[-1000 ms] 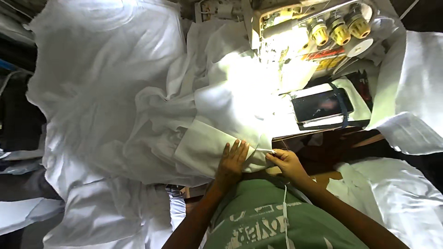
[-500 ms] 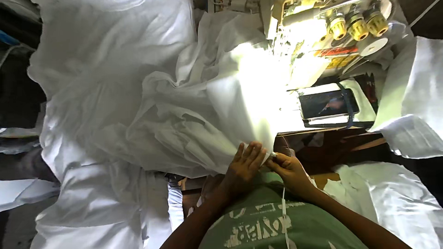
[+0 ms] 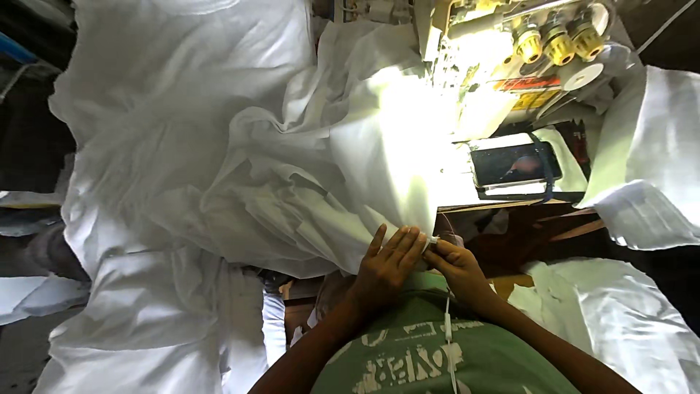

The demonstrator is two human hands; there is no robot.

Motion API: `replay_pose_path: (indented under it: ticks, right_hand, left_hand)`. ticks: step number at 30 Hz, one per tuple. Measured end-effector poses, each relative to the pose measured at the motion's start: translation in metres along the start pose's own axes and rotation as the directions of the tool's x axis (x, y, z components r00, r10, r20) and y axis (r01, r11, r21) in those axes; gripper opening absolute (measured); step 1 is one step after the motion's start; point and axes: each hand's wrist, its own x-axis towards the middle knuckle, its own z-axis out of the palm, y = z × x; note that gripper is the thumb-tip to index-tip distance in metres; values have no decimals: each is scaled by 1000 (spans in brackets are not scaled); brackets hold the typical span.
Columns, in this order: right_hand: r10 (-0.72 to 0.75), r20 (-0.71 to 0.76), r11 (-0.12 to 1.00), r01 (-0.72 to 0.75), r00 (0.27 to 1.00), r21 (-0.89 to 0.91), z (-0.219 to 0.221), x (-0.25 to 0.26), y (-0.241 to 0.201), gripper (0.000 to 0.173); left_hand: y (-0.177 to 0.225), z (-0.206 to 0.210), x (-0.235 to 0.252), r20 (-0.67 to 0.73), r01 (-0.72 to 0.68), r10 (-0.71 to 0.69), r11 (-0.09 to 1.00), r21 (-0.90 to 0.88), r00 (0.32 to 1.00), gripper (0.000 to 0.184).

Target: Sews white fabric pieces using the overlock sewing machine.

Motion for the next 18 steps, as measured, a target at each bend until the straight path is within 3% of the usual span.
replay_pose_path:
  ticks: [8, 11, 16, 18]
  right_hand:
    - [88, 22, 996, -89, 996, 25, -4, -1, -4, 23]
    - [180, 68, 981, -184, 981, 63, -4, -2, -12, 26]
    - [316, 207, 857, -373, 926, 356, -8, 0, -17, 38]
    - [345, 249, 779, -424, 905, 462, -10, 3, -11, 42]
  left_hand:
    - [3, 4, -1, 0, -1, 1, 999, 43, 1000, 29]
    - [5, 3, 1, 19, 17, -17, 999, 33, 1000, 29]
    - [0, 11, 5, 37, 33, -33, 999, 22, 999, 61]
    - [-7, 24, 4, -13, 30, -30, 999, 22, 999, 58]
